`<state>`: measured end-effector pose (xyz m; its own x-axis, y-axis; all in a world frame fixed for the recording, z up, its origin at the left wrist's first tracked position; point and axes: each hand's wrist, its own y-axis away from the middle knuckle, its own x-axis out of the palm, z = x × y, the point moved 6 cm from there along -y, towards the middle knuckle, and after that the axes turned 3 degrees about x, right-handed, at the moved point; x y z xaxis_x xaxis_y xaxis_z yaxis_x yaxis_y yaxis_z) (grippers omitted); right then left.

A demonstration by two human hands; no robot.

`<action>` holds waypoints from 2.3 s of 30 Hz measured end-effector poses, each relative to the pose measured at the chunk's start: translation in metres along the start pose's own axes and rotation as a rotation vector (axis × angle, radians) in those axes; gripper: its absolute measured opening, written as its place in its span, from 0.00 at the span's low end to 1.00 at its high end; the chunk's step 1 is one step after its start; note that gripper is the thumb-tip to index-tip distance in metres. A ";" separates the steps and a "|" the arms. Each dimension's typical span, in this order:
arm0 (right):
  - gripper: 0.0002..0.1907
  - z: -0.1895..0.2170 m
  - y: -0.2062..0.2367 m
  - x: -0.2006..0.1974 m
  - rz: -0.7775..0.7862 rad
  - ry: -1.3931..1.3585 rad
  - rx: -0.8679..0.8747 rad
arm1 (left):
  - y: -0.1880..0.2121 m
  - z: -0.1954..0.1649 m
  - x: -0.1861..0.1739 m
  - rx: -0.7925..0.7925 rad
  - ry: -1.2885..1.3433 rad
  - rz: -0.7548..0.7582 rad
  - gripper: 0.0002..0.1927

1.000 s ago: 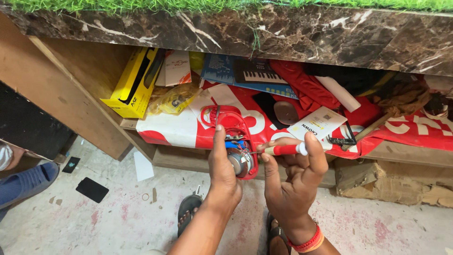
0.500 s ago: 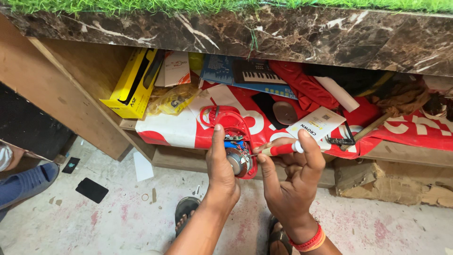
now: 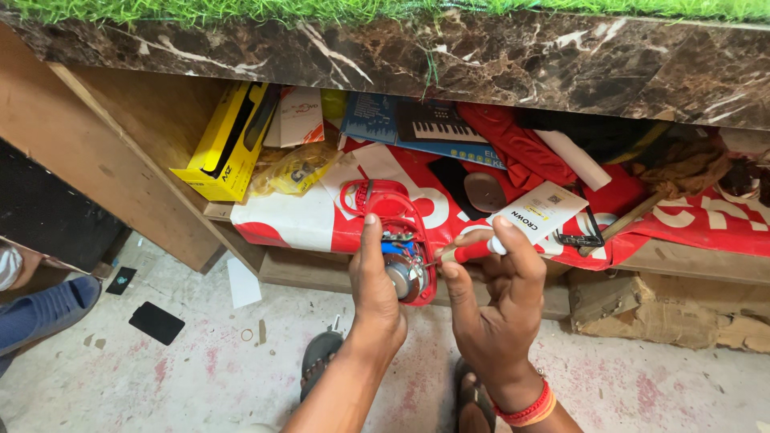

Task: The person holds a small red handheld device and uses a red-handled screwdriver to unscrew and pry open its casing, working on the internal components while turning the device over. They continue loosening parts and manipulating the opened housing at a cluttered workbench.

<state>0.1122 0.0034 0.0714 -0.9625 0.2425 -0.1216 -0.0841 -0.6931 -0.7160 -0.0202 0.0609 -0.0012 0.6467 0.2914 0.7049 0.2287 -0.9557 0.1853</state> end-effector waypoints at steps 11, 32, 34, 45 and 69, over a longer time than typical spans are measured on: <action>0.34 -0.005 -0.001 0.001 -0.033 -0.034 0.046 | 0.000 0.010 -0.006 -0.035 -0.008 -0.090 0.28; 0.37 0.001 0.000 0.001 -0.057 0.021 -0.001 | 0.004 0.004 0.001 0.054 0.012 0.028 0.25; 0.39 0.001 -0.002 0.002 -0.065 0.073 0.014 | 0.005 0.001 0.004 0.082 0.003 0.063 0.25; 0.38 -0.014 -0.015 -0.013 -0.192 -0.291 0.252 | 0.002 0.004 0.000 0.056 -0.103 -0.008 0.25; 0.30 -0.128 0.009 -0.069 -0.649 -0.576 0.883 | -0.004 0.019 -0.019 -0.144 -0.020 -0.260 0.31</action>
<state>0.2112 0.0669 -0.0145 -0.6321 0.5331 0.5623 -0.5179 -0.8305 0.2051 -0.0196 0.0598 -0.0287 0.5948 0.5265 0.6075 0.2837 -0.8446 0.4541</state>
